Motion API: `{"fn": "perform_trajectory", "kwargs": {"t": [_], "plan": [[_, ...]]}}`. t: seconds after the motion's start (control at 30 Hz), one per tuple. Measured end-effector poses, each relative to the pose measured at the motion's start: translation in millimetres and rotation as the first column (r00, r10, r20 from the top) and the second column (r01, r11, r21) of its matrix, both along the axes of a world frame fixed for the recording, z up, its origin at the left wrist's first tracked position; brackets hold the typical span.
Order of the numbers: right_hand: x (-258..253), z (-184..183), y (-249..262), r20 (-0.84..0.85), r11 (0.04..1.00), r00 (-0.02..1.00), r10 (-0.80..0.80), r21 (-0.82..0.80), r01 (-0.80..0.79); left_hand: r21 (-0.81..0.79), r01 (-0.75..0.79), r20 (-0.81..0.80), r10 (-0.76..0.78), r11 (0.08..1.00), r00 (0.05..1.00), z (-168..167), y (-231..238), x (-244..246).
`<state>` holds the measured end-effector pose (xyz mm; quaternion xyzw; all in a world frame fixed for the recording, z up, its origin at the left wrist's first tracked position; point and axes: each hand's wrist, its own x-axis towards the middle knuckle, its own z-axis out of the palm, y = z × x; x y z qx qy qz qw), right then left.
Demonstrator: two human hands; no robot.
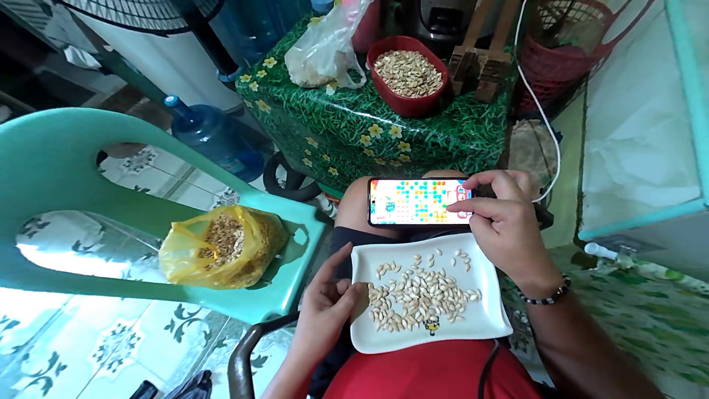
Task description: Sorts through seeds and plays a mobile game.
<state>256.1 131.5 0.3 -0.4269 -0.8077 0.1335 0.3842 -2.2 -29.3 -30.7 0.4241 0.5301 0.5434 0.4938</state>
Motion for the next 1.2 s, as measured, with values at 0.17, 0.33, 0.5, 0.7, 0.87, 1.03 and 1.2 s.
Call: {"fn": "perform_trajectory", "kwargs": {"t": [0.17,0.33,0.5,0.7,0.87,1.03,1.2], "plan": [[0.0,-0.6,0.6,-0.001,1.0,1.0,0.003,0.005,-0.003,-0.004,0.006,0.003,-0.006,1.0,1.0,0.4,0.0,-0.3],[-1.0,-0.4,0.2,0.0,1.0,1.0,0.008,0.009,-0.008,0.006,0.012,-0.001,-0.012,1.0,1.0,-0.4,-0.1,-0.8],[-1.5,-1.3,2.4,0.017,1.0,1.0,-0.017,0.025,0.016,0.009,0.01,0.004,-0.01,1.0,1.0,-1.0,-0.3,-0.9],[-3.4,2.1,5.4,0.057,0.999,0.998,-0.025,0.039,0.023,0.012,0.009,0.009,-0.009,1.0,1.0,-1.6,-0.1,-0.6],[-7.1,3.3,7.1,0.101,1.0,0.995,-0.011,0.029,0.008,0.013,0.011,0.012,-0.011,1.0,1.0,-2.5,-0.4,-1.0],[-6.7,2.6,7.0,0.132,0.999,0.991,-0.038,0.034,0.033,0.011,0.009,0.01,-0.009,1.0,1.0,-2.0,-0.7,-1.1],[-2.3,5.4,5.2,0.099,0.997,0.992,-0.072,0.039,0.068,0.009,0.008,0.02,-0.008,1.0,1.0,-1.5,-0.6,-0.4]]}}
